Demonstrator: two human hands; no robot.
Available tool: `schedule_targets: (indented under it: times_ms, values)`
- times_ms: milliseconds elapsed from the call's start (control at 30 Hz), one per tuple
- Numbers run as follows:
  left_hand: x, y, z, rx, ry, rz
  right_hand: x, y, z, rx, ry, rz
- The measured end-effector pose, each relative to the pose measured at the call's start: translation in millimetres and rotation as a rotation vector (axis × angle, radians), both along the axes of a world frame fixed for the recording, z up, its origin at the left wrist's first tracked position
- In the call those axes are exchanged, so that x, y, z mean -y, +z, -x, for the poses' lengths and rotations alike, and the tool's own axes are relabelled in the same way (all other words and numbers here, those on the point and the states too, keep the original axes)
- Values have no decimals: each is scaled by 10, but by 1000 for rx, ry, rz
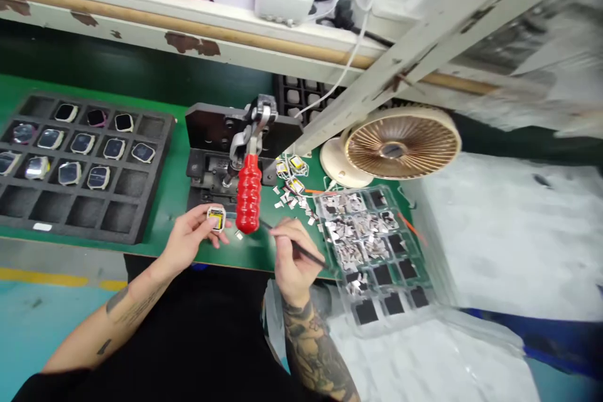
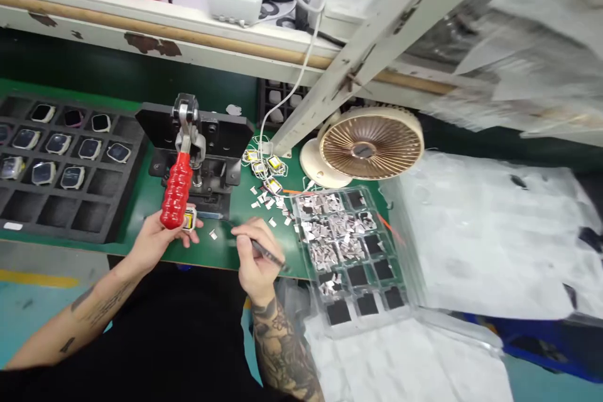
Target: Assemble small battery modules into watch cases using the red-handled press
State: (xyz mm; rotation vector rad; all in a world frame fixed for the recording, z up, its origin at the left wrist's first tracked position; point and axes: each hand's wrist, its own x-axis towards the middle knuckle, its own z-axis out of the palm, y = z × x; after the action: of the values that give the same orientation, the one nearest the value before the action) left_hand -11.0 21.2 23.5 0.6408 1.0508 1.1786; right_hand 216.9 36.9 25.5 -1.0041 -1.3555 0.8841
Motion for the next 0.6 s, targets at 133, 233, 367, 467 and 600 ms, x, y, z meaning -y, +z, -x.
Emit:
schedule_targets:
  times_ms: [133, 233, 367, 467, 600]
  values:
    - [58, -132, -89, -135, 82, -87, 96, -116, 346, -34, -3, 15]
    - [102, -157, -110, -210, 97, -142, 110, -210, 477, -9, 57, 27]
    - [128, -152, -108, -267, 87, -176, 96, -267, 556, -54, 36, -5]
    - [134, -157, -103, -277, 76, -176, 82, -282, 603, -56, 6, -2]
    - [133, -159, -92, -275, 57, -177, 63, -291, 639, -30, 4, 28]
